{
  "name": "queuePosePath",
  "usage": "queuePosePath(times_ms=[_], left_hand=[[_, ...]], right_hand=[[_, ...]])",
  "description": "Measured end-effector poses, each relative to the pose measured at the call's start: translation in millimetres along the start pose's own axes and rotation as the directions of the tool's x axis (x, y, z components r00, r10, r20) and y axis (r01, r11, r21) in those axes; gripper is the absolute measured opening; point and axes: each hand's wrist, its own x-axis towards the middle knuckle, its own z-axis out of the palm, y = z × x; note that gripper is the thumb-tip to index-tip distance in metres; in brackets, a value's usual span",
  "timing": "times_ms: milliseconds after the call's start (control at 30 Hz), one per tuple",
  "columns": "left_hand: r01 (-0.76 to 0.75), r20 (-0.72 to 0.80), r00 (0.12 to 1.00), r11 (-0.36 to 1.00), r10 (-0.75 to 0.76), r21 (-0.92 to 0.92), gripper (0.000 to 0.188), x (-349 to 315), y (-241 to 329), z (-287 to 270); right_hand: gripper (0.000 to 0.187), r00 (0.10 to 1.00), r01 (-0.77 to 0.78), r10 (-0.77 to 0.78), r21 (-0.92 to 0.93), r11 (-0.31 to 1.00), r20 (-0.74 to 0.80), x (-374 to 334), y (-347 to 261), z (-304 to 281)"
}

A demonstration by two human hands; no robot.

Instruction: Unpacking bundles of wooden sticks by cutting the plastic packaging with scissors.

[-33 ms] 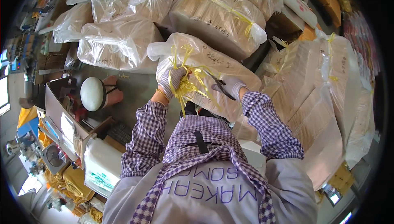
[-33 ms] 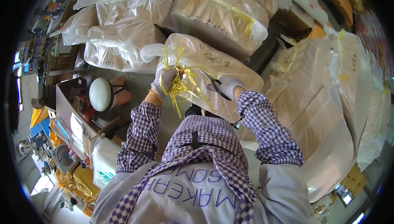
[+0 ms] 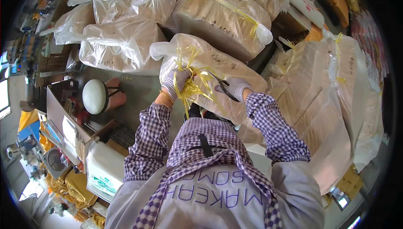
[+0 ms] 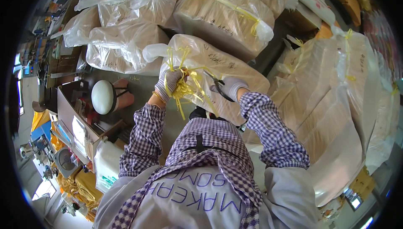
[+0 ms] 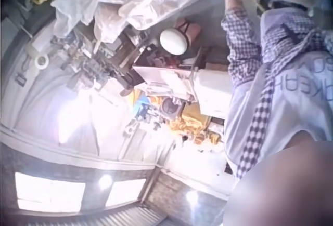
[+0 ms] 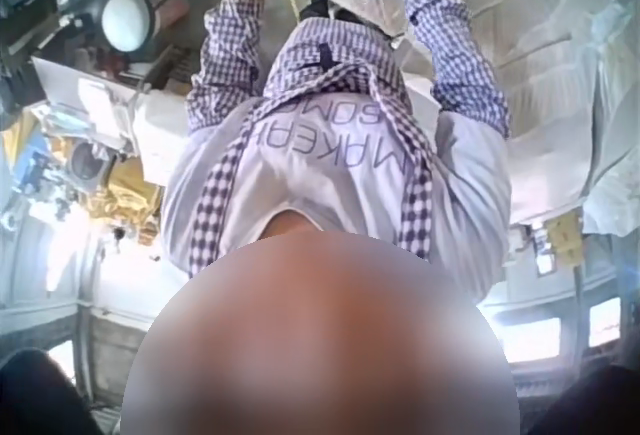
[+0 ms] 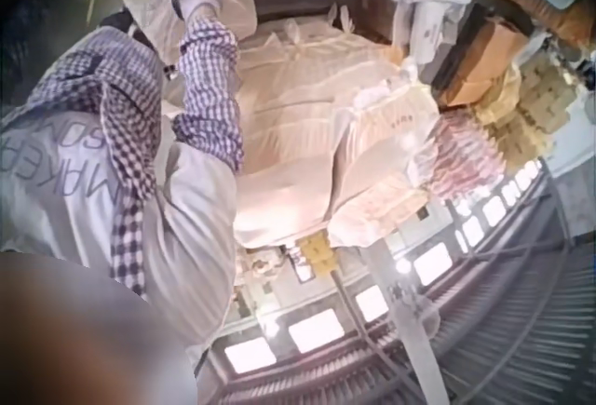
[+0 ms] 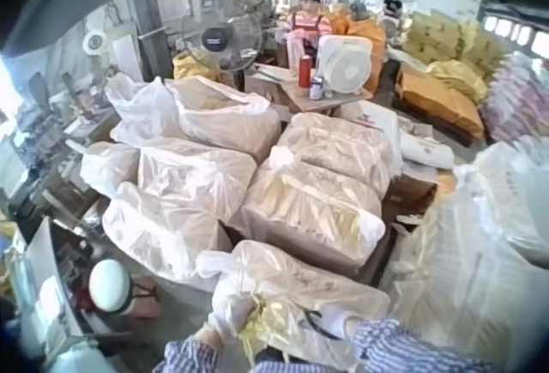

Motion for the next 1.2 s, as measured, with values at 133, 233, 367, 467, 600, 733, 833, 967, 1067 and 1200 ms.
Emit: queuePosePath(times_ms=[133, 233, 367, 467, 600, 733, 833, 967, 1067, 1200], left_hand=[[-0.047, -0.005, 0.999, 0.987, 0.049, 0.153, 0.026, -4.6, -2.8, 6.9], [-0.068, 0.066, 0.997, 0.928, 0.047, 0.366, 0.028, -13.8, -0.6, 14.8], [-0.064, -0.084, 0.994, 0.994, 0.072, 0.088, 0.021, -19.3, -9.5, 17.4], [-0.073, -0.072, 0.994, 0.996, 0.076, 0.052, 0.019, -24.3, -22.7, 10.6], [-0.036, -0.06, 0.998, 0.999, 0.037, 0.019, 0.021, -18.5, -40.7, 11.3], [0.016, -0.171, 0.984, 0.985, -0.046, -0.173, 0.021, -5.7, -34.1, 11.2], [-0.098, -0.288, 0.956, 0.984, 0.05, -0.152, 0.024, 18.0, -41.9, -7.5], [-0.067, -0.259, 0.964, 0.998, 0.066, 0.006, 0.026, 20.0, -16.4, -4.3], [-0.081, -0.162, 0.964, 0.816, 0.209, 0.572, 0.025, 12.1, -0.5, -0.4], [-0.025, -0.077, 0.996, 0.963, 0.048, 0.269, 0.028, 15.9, -14.9, 2.6]], right_hand=[[0.062, 0.999, 0.013, -0.016, -0.085, 0.996, -0.03, -3.8, -10.9, -15.1], [0.064, 1.0, -0.021, 0.021, -0.11, 0.994, -0.003, 2.9, -16.9, -18.0], [0.066, 0.998, -0.048, 0.05, -0.062, 0.997, 0.03, 9.2, -9.8, -8.9], [0.064, 1.0, 0.014, -0.013, -0.083, 0.996, 0.021, -4.9, -0.5, -13.4], [0.063, 0.999, 0.013, -0.009, -0.114, 0.993, 0.04, -5.2, -6.2, -14.8], [0.063, 1.0, 0.023, -0.025, -0.095, 0.995, -0.015, -11.9, -5.3, -17.6], [0.061, 0.998, 0.04, -0.046, -0.141, 0.989, -0.042, -14.2, -13.4, -23.3], [0.06, 0.997, 0.044, -0.055, -0.165, 0.985, -0.061, -23.5, -4.6, -22.8], [0.054, 0.994, 0.074, -0.084, -0.155, 0.985, -0.063, -31.9, 7.5, -20.1], [0.062, 0.998, 0.055, -0.056, -0.06, 0.997, -0.021, -26.7, 36.6, -15.6]])
